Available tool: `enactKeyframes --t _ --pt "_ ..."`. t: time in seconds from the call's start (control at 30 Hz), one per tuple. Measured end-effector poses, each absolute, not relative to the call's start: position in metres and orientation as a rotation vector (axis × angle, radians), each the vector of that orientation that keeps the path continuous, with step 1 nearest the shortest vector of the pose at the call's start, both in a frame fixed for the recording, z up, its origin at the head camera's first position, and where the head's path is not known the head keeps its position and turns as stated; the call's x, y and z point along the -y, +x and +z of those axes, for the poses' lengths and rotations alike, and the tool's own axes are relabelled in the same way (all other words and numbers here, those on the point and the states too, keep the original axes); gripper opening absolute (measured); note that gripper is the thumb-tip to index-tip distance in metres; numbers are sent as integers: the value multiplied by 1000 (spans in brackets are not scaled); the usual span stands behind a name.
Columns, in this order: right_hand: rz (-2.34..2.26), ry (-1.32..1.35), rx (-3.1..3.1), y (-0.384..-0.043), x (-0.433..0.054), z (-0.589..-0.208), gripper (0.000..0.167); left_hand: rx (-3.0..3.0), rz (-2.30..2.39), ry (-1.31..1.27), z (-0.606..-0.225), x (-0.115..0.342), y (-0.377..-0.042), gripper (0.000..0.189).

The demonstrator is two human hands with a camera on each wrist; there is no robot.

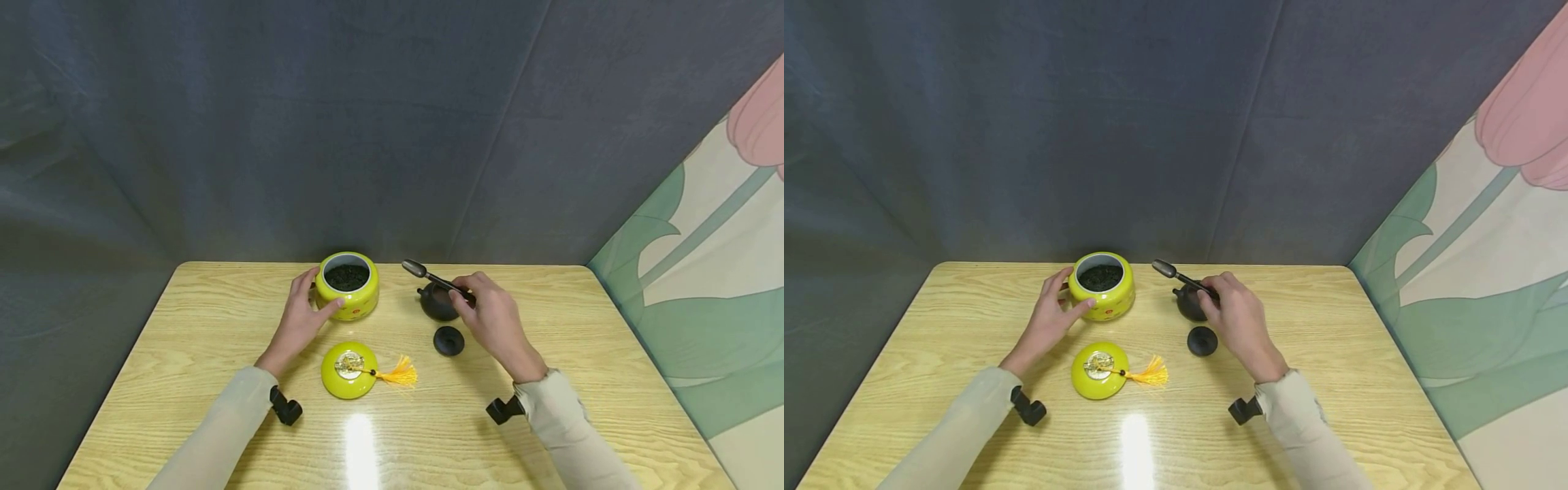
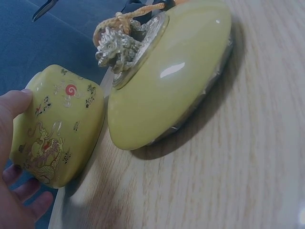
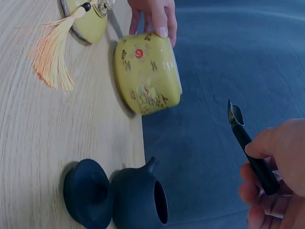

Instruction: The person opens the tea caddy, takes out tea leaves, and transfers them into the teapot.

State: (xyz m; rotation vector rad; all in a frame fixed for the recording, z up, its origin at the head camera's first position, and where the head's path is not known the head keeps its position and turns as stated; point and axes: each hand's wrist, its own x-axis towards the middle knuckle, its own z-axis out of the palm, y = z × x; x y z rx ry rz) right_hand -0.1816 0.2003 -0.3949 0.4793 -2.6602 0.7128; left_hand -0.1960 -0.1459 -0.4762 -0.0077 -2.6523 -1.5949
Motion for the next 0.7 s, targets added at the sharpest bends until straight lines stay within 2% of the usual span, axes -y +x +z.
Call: enactKeyframes --t 0.7 --pt "658 678 2620 -191 -161 -384 17 2658 -1588 -3 -476 146 -196 91"
